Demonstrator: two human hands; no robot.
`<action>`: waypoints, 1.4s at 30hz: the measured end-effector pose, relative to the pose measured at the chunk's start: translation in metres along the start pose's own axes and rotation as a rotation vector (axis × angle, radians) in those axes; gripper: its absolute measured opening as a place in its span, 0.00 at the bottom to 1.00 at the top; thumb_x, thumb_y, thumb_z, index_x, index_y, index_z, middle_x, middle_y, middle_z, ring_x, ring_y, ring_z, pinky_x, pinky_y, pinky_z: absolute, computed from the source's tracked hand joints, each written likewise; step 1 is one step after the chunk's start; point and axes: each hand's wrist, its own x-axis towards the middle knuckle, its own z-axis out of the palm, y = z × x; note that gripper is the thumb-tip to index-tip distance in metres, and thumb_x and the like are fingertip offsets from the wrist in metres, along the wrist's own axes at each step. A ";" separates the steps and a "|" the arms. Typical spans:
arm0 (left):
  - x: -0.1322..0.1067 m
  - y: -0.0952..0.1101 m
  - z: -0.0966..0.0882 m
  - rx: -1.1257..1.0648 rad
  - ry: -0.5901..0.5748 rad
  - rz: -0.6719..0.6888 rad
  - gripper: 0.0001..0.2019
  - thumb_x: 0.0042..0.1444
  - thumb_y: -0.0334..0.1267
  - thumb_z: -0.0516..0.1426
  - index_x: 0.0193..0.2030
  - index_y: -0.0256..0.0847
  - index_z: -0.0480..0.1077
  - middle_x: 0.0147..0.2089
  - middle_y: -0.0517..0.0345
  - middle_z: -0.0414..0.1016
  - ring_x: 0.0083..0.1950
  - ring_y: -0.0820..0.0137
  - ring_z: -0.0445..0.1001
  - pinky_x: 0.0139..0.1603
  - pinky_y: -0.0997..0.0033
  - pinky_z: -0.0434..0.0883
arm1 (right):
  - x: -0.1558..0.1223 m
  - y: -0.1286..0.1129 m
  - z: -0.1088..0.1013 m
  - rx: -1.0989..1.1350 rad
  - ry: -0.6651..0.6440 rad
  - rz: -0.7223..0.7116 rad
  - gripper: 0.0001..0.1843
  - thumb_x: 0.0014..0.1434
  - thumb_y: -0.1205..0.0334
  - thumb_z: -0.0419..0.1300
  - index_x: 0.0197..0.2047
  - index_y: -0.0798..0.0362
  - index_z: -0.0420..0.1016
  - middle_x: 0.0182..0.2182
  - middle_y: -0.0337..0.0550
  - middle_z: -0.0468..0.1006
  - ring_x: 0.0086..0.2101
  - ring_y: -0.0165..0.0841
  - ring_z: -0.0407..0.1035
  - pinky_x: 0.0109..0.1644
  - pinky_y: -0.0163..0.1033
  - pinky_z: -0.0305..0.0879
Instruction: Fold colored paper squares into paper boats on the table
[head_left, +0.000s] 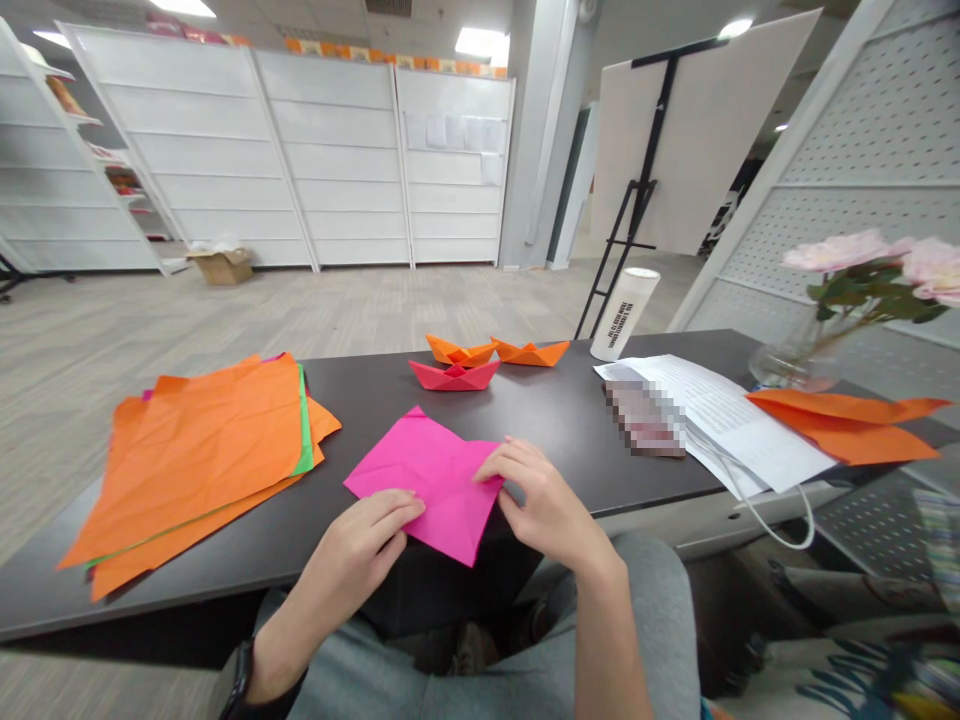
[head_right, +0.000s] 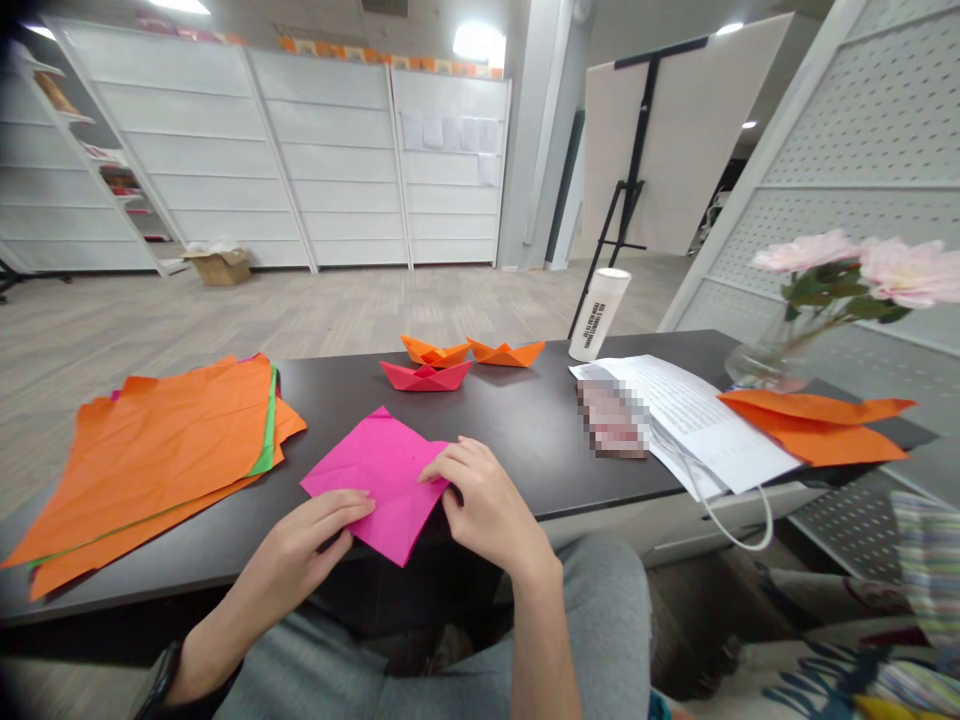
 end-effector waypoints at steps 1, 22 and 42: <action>0.001 0.000 0.000 0.007 -0.024 0.004 0.13 0.63 0.29 0.52 0.49 0.41 0.74 0.49 0.53 0.80 0.50 0.65 0.78 0.54 0.66 0.75 | -0.003 0.001 -0.001 -0.008 -0.057 0.029 0.23 0.52 0.80 0.52 0.44 0.48 0.77 0.42 0.40 0.79 0.47 0.35 0.71 0.68 0.53 0.51; 0.019 -0.004 0.006 -0.080 -0.170 -0.220 0.10 0.66 0.39 0.53 0.48 0.47 0.74 0.58 0.55 0.74 0.59 0.63 0.72 0.58 0.60 0.71 | 0.015 0.031 0.041 -0.089 0.001 0.236 0.11 0.60 0.62 0.64 0.48 0.49 0.76 0.40 0.41 0.77 0.42 0.36 0.71 0.49 0.42 0.66; 0.012 -0.002 -0.012 0.102 -0.387 -0.023 0.32 0.55 0.43 0.63 0.66 0.44 0.63 0.70 0.48 0.62 0.69 0.55 0.62 0.66 0.50 0.65 | 0.009 0.022 0.039 0.050 -0.224 0.165 0.17 0.66 0.61 0.57 0.57 0.49 0.76 0.60 0.43 0.72 0.64 0.39 0.59 0.70 0.53 0.48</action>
